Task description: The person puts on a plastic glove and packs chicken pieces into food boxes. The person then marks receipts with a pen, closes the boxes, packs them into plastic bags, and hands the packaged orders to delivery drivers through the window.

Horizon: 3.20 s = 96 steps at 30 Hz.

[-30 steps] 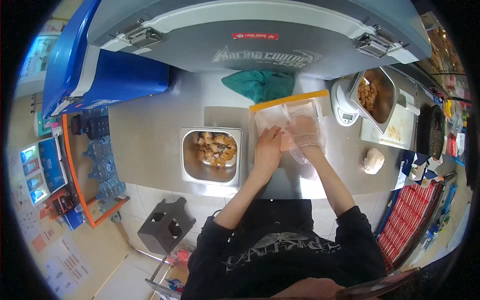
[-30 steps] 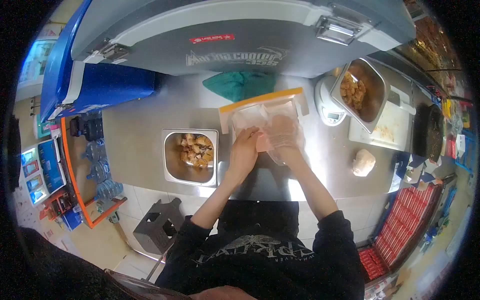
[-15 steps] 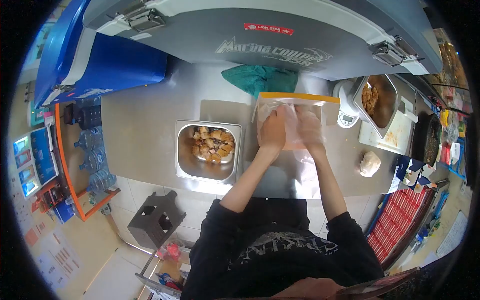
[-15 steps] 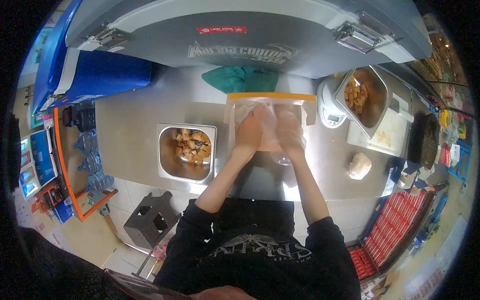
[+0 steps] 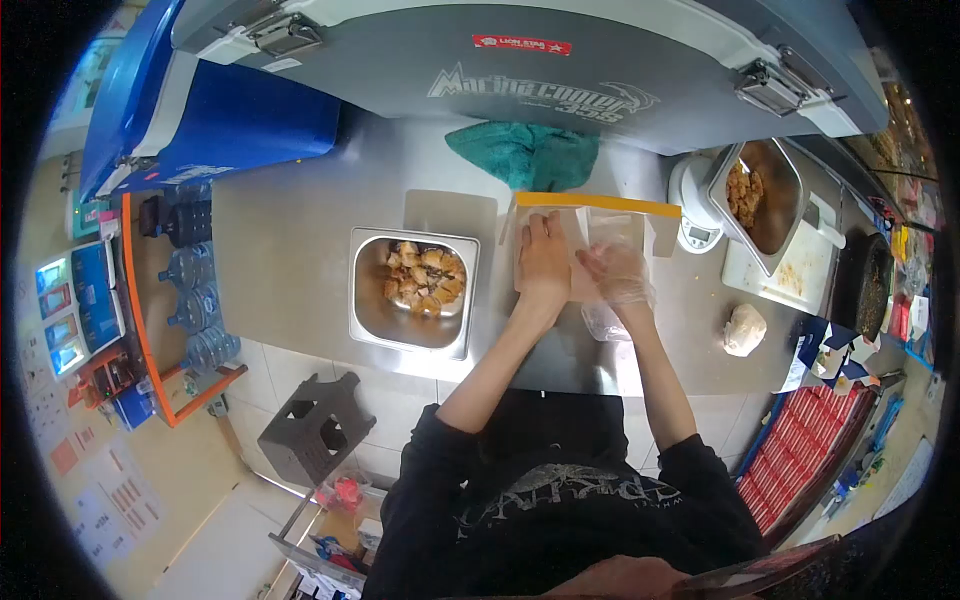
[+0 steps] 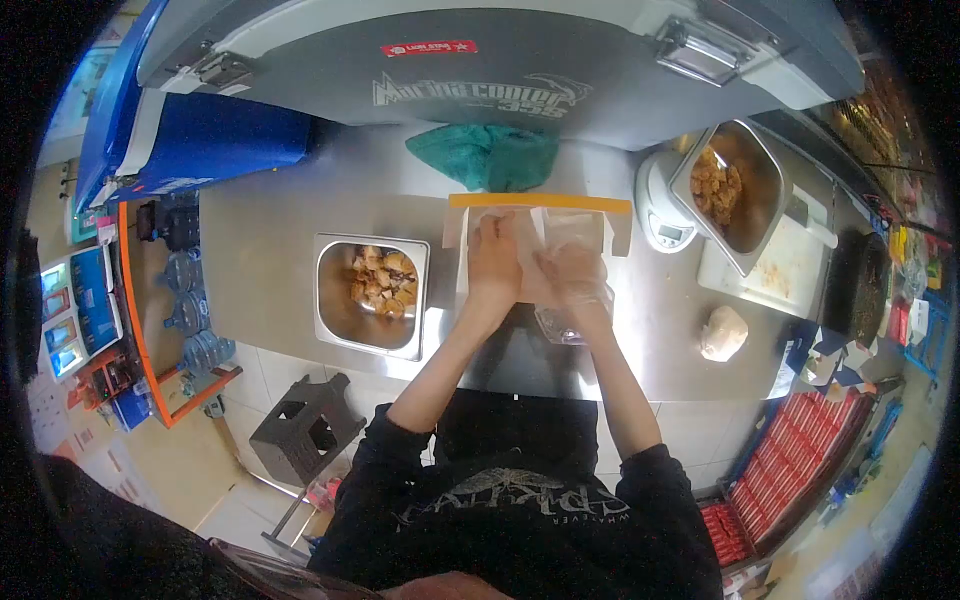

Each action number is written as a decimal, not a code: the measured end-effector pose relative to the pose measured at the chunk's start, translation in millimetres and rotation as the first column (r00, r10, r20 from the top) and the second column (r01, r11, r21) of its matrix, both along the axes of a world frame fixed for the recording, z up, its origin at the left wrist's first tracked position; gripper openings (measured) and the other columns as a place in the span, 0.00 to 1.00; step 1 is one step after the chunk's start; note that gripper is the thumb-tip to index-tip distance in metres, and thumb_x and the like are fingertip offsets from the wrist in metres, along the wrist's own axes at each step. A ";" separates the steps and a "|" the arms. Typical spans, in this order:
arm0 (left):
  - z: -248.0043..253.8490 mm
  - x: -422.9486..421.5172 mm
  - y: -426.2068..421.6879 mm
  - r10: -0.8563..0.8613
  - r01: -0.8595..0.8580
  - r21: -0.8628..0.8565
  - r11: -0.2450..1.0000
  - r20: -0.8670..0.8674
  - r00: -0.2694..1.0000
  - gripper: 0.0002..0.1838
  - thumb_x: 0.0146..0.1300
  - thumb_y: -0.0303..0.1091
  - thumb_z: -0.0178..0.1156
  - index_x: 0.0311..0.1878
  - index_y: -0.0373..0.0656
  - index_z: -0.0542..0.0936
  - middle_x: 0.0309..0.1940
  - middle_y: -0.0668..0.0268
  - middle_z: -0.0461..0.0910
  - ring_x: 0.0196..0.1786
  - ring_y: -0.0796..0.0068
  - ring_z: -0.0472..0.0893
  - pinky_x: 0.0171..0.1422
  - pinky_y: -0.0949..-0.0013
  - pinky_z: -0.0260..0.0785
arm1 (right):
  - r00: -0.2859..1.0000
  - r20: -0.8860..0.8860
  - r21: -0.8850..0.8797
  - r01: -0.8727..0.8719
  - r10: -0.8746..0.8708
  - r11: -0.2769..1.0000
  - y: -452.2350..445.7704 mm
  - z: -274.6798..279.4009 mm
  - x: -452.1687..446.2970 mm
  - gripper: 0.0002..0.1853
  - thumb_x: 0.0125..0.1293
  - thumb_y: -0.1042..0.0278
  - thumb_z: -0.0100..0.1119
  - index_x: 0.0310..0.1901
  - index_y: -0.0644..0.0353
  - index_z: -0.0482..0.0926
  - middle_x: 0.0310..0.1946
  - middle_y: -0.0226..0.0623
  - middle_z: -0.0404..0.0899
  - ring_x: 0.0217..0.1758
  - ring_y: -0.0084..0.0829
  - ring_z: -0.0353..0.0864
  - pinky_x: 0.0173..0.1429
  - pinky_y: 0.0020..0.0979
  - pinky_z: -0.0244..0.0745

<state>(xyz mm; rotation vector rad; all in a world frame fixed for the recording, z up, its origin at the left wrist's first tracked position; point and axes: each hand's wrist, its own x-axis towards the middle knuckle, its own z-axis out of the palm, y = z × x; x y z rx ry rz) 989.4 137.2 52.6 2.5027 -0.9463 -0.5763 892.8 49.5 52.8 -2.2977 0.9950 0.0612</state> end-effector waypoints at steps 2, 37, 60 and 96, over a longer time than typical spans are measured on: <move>4.5 1.3 -4.6 -0.012 0.011 0.006 1.000 0.139 0.990 0.29 0.53 0.24 0.56 0.61 0.40 0.63 0.51 0.54 0.69 0.55 0.52 0.70 0.59 0.58 0.64 | 0.959 -0.249 0.038 -0.128 0.133 0.991 -3.0 -2.1 0.9 0.18 0.56 0.48 0.58 0.33 0.57 0.80 0.34 0.46 0.79 0.39 0.45 0.77 0.41 0.42 0.71; 42.7 53.7 228.3 0.349 -0.925 -0.095 0.369 -0.908 0.233 0.20 0.66 0.31 0.54 0.57 0.43 0.57 0.42 0.62 0.68 0.37 0.76 0.76 0.31 0.75 0.76 | 0.829 -0.158 0.021 -0.541 0.537 0.841 144.6 88.4 159.0 0.20 0.55 0.66 0.58 0.51 0.59 0.72 0.46 0.50 0.76 0.50 0.45 0.77 0.53 0.40 0.72; 36.4 110.7 255.9 0.131 -0.695 -0.277 0.664 -0.872 0.472 0.17 0.64 0.31 0.53 0.49 0.33 0.58 0.35 0.53 0.76 0.31 0.64 0.83 0.31 0.67 0.79 | 0.729 -0.577 -0.038 -0.474 0.368 0.879 195.5 60.9 181.4 0.19 0.53 0.64 0.60 0.49 0.50 0.77 0.57 0.49 0.66 0.51 0.47 0.75 0.52 0.41 0.75; 31.7 129.9 272.4 0.119 -0.615 -0.251 0.748 -0.860 0.496 0.15 0.62 0.29 0.56 0.47 0.37 0.62 0.32 0.60 0.74 0.27 0.73 0.81 0.25 0.73 0.74 | 0.925 -0.271 0.002 -0.277 0.267 0.961 205.9 62.3 175.6 0.23 0.57 0.56 0.59 0.54 0.51 0.72 0.37 0.47 0.76 0.47 0.48 0.76 0.51 0.41 0.73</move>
